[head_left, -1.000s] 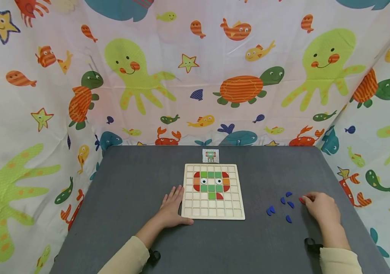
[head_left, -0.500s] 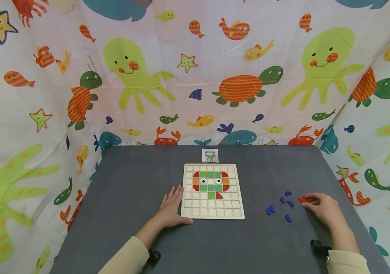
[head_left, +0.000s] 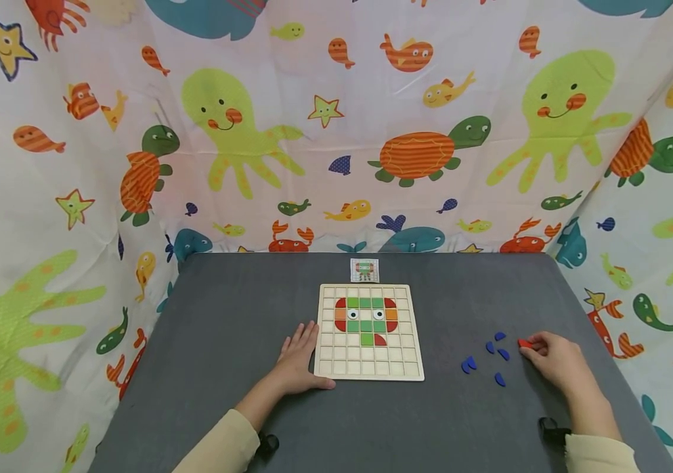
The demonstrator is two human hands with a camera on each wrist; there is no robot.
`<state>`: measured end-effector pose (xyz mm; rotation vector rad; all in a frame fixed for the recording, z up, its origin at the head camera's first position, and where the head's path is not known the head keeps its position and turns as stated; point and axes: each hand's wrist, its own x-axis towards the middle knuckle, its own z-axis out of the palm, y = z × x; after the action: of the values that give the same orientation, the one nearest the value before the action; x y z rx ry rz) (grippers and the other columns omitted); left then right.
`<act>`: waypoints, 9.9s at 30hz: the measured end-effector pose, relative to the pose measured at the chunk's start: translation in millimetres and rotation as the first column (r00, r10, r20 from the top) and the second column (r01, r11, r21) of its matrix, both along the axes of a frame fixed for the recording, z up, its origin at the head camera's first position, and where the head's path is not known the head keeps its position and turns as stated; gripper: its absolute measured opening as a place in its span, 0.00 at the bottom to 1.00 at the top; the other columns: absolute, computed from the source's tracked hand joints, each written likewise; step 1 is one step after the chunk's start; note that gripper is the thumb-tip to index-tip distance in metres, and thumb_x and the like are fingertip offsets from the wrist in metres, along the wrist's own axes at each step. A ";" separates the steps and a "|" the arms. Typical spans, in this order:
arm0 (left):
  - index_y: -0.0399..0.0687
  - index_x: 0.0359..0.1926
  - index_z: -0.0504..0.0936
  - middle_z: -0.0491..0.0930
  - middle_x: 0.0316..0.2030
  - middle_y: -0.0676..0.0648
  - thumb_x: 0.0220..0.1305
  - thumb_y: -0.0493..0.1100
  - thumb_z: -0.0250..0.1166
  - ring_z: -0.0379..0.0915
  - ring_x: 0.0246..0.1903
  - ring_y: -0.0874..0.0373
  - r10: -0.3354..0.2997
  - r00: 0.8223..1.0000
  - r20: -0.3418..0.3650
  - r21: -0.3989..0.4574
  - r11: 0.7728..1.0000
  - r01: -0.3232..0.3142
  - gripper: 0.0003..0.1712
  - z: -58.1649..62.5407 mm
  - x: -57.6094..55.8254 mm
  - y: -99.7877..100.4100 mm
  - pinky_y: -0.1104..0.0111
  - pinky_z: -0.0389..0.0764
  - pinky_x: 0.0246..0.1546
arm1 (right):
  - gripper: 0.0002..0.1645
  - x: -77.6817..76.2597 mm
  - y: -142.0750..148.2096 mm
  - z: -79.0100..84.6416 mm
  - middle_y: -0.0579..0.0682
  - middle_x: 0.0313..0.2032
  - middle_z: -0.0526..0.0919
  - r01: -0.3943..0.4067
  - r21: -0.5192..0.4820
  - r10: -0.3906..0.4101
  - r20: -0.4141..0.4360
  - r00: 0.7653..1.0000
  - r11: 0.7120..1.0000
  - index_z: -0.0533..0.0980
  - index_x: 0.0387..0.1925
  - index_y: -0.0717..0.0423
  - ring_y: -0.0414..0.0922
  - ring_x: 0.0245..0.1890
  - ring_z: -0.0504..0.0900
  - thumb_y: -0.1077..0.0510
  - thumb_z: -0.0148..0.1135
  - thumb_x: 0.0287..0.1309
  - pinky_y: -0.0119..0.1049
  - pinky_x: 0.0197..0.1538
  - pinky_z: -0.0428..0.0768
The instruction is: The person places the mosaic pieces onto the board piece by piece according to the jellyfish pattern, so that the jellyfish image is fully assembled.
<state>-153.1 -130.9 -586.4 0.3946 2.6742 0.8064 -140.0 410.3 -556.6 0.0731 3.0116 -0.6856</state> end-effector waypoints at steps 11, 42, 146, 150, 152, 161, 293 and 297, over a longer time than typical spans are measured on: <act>0.43 0.81 0.43 0.41 0.81 0.44 0.45 0.63 0.80 0.30 0.80 0.45 0.007 1.000 -0.003 0.003 1.000 -0.007 0.75 -4.2 1.0 -0.8 0.42 0.38 0.76 | 0.17 0.1 -30.2 8.8 0.53 0.30 0.87 -0.028 -0.033 0.026 -0.053 0.998 0.999 0.82 0.39 0.65 0.45 0.28 0.81 0.53 0.72 0.59 0.44 0.32 0.80; 0.48 0.82 0.41 0.40 0.81 0.48 0.42 0.67 0.79 0.29 0.81 0.48 0.019 1.000 -0.024 0.023 1.000 -0.019 0.77 -17.1 -2.0 -3.3 0.43 0.37 0.76 | 0.10 -18.7 -112.4 15.5 0.50 0.30 0.84 -0.204 -0.064 0.187 -0.204 0.961 0.977 0.84 0.38 0.62 0.40 0.26 0.80 0.60 0.73 0.55 0.40 0.32 0.81; 0.44 0.81 0.44 0.43 0.81 0.43 0.44 0.69 0.78 0.33 0.80 0.44 -0.009 1.000 -0.002 -0.039 0.999 0.009 0.76 0.2 -1.3 -2.1 0.43 0.42 0.76 | 0.15 -42.5 -301.1 -0.3 0.39 0.20 0.75 -0.483 -0.017 0.467 -0.234 0.853 0.875 0.82 0.29 0.51 0.35 0.21 0.69 0.45 0.73 0.58 0.29 0.27 0.71; 0.44 0.81 0.44 0.43 0.81 0.44 0.44 0.69 0.78 0.33 0.80 0.44 -0.005 1.000 0.001 -0.031 1.000 0.005 0.76 -0.4 -1.5 -2.0 0.43 0.42 0.76 | 0.08 -43.4 -303.1 -1.6 0.44 0.26 0.83 -0.505 0.008 0.491 -0.243 0.836 0.863 0.84 0.31 0.53 0.39 0.26 0.78 0.54 0.72 0.60 0.34 0.33 0.79; 0.44 0.81 0.43 0.43 0.81 0.44 0.44 0.69 0.78 0.33 0.80 0.44 -0.003 1.000 0.005 -0.029 1.000 0.003 0.76 0.4 -1.2 -1.9 0.43 0.42 0.76 | 0.06 -43.0 -303.4 -0.7 0.45 0.28 0.85 -0.502 0.018 0.491 -0.239 0.838 0.865 0.85 0.33 0.54 0.40 0.28 0.81 0.56 0.71 0.61 0.36 0.36 0.81; 0.45 0.81 0.43 0.41 0.81 0.45 0.45 0.69 0.78 0.32 0.80 0.44 -0.009 1.000 0.007 -0.022 1.000 0.009 0.76 0.0 -1.8 -3.0 0.42 0.41 0.76 | 0.20 -35.8 -322.2 1.2 0.45 0.24 0.80 -0.473 0.046 0.474 -0.154 0.867 0.880 0.82 0.28 0.53 0.40 0.23 0.75 0.41 0.73 0.57 0.35 0.29 0.77; 0.44 0.81 0.44 0.43 0.81 0.43 0.45 0.68 0.78 0.33 0.80 0.44 -0.001 1.000 0.008 -0.019 1.000 0.001 0.75 4.8 1.3 -2.4 0.42 0.42 0.76 | 0.11 -21.2 -52.1 3.8 0.61 0.39 0.88 -0.040 -0.058 0.038 -0.029 0.999 0.998 0.85 0.44 0.62 0.57 0.39 0.84 0.60 0.66 0.64 0.57 0.43 0.80; 0.45 0.81 0.44 0.42 0.81 0.44 0.45 0.68 0.78 0.33 0.80 0.44 0.000 1.000 0.009 -0.021 1.000 0.000 0.75 5.1 0.9 -2.6 0.42 0.42 0.76 | 0.10 -16.9 -93.2 16.1 0.58 0.38 0.89 -0.030 -0.126 0.017 -0.101 0.995 0.992 0.86 0.44 0.60 0.54 0.37 0.86 0.59 0.68 0.63 0.53 0.40 0.83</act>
<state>-152.2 -133.6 -581.4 0.3848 2.6723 0.7775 -156.9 317.1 -540.5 -0.0026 3.0477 -0.9039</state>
